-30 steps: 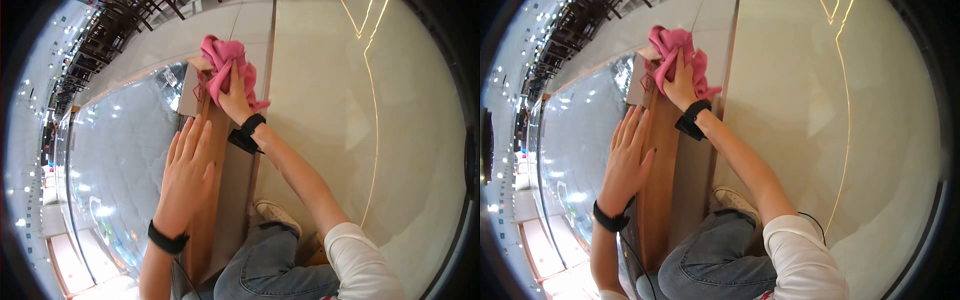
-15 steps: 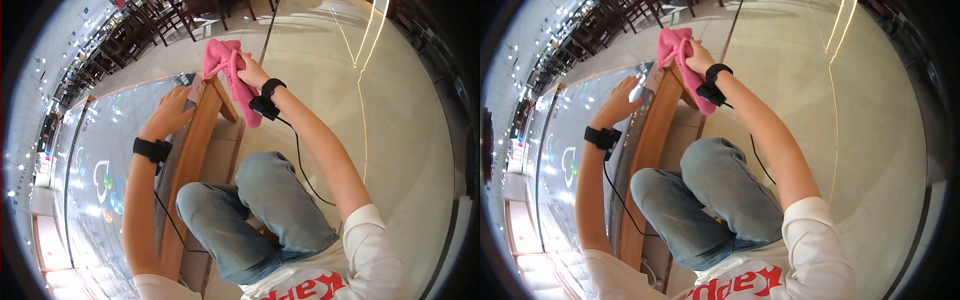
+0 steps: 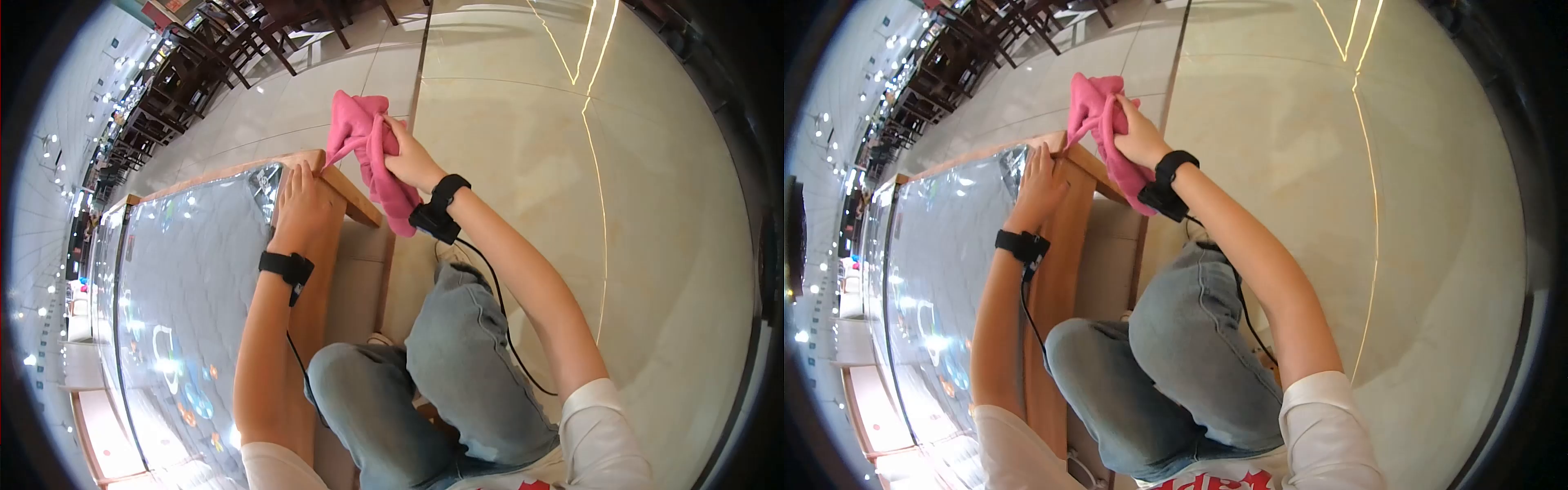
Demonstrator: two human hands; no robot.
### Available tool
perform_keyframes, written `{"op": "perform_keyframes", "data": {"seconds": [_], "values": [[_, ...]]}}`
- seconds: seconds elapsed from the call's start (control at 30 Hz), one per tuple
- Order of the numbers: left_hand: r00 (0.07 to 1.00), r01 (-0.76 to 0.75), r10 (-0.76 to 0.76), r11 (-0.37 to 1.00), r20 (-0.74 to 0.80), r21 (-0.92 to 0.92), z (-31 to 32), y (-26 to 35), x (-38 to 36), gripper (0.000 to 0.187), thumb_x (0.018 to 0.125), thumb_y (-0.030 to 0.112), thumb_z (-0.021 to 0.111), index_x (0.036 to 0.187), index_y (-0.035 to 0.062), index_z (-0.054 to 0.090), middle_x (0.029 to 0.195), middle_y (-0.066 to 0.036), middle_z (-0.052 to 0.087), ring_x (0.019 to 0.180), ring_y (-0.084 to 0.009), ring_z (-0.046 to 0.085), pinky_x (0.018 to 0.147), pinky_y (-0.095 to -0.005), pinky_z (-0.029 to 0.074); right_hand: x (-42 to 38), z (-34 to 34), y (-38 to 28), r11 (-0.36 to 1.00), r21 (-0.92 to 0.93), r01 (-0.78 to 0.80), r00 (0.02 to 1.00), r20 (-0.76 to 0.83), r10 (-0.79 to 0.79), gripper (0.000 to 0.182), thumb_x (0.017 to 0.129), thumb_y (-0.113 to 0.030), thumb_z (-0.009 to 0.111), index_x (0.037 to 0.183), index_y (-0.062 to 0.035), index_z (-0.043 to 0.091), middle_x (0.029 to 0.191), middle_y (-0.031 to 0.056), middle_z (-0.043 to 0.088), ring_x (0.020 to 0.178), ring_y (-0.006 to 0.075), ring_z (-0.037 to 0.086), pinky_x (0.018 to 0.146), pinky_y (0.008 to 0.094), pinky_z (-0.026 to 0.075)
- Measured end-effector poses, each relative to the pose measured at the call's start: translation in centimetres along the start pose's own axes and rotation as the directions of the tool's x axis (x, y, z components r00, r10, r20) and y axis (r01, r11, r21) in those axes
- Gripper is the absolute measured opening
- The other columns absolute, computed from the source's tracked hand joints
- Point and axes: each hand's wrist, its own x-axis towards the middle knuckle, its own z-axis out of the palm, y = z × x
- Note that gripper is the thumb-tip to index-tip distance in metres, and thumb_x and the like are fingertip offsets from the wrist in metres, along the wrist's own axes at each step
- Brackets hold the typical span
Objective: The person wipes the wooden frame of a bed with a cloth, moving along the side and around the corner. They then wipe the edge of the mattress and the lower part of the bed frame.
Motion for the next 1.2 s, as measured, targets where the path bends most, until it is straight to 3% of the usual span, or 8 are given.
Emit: {"op": "perform_keyframes", "data": {"seconds": [0.17,0.33,0.47,0.7,0.87,0.97,1.07,1.2], "values": [[0.998,0.007,-0.017,0.988,-0.065,-0.154,2.0,-0.3,2.7,0.086,0.074,0.015,0.063,0.142,-0.0031,0.013,0.143,-0.025,0.023,0.134,-0.0396,0.022,0.109,-0.0443,0.023,3.5,4.3,2.5,0.983,0.155,0.097,0.994,0.030,-0.103,0.070,0.080,-0.003,0.056,0.142,-0.0080,0.024,0.139,0.0187,0.037,0.127,0.0261,0.039,0.106,0.0307,0.029],[0.984,-0.014,-0.005,0.994,-0.180,-0.108,1.3,-1.5,3.6,0.087,0.073,0.013,0.064,0.142,-0.0024,0.014,0.146,-0.024,0.020,0.135,-0.0381,0.021,0.109,-0.0427,0.022,8.4,8.7,2.5,0.958,0.253,0.132,0.948,0.251,-0.197,0.068,0.076,-0.016,0.064,0.138,-0.0099,0.035,0.139,0.0265,0.030,0.129,0.0373,0.032,0.105,0.0432,0.029],[0.987,0.013,-0.035,0.991,-0.160,-0.136,2.2,-2.5,4.9,0.089,0.070,0.019,0.068,0.140,-0.0042,0.018,0.145,-0.024,0.023,0.136,-0.0354,0.021,0.111,-0.0408,0.020,8.9,12.3,3.6,0.875,-0.410,0.256,0.891,0.451,-0.050,0.069,0.073,-0.038,0.065,0.134,-0.0144,0.042,0.137,0.0243,0.035,0.128,0.0350,0.035,0.103,0.0592,0.022],[0.981,0.183,-0.174,0.975,-0.083,0.123,3.5,-1.7,8.7,0.094,0.068,0.025,0.071,0.141,-0.0033,0.019,0.141,-0.025,0.029,0.134,-0.0344,0.026,0.111,-0.0411,0.021,13.5,12.9,8.3,0.975,0.156,-0.159,0.792,0.610,0.031,0.049,0.082,-0.033,0.059,0.123,-0.0081,0.052,0.121,0.0212,0.055,0.109,0.0314,0.055,0.089,0.0335,0.045],[0.983,0.184,-0.182,0.979,-0.027,0.084,3.8,-2.3,10.1,0.096,0.062,0.025,0.074,0.139,-0.0038,0.023,0.139,-0.022,0.035,0.132,-0.0318,0.031,0.110,-0.0399,0.023,11.4,13.3,10.1,0.633,0.578,-0.516,0.828,0.524,0.197,0.043,0.089,-0.031,0.055,0.118,0.0013,0.053,0.108,0.0129,0.060,0.097,0.0189,0.057,0.086,0.0312,0.045],[0.991,0.117,-0.121,0.991,0.054,0.069,3.2,-2.6,10.2,0.094,0.061,0.022,0.072,0.138,-0.0045,0.024,0.138,-0.023,0.036,0.132,-0.0325,0.031,0.110,-0.0392,0.024,8.5,13.3,9.9,0.664,0.643,-0.382,0.919,0.337,0.203,0.045,0.087,-0.029,0.058,0.119,0.0003,0.051,0.110,0.0170,0.059,0.101,0.0235,0.057,0.088,0.0319,0.045],[0.995,0.052,-0.061,0.993,0.080,0.105,2.8,-1.6,9.9,0.088,0.063,0.018,0.070,0.136,-0.0049,0.027,0.137,-0.024,0.037,0.130,-0.0347,0.033,0.109,-0.0400,0.025,7.9,11.1,7.7,0.879,0.354,-0.321,0.929,0.297,0.220,0.049,0.083,-0.029,0.061,0.121,-0.0005,0.049,0.113,0.0222,0.057,0.107,0.0327,0.055,0.090,0.0355,0.044],[0.974,0.220,-0.226,0.947,-0.003,0.234,2.7,-0.9,8.6,0.085,0.065,0.019,0.072,0.135,-0.0035,0.029,0.134,-0.023,0.039,0.127,-0.0363,0.035,0.109,-0.0433,0.025,9.6,12.3,7.8,0.965,0.260,0.038,0.959,0.263,-0.109,0.052,0.078,-0.027,0.061,0.121,-0.0001,0.048,0.106,0.0233,0.059,0.105,0.0399,0.054,0.091,0.0413,0.043]]}}
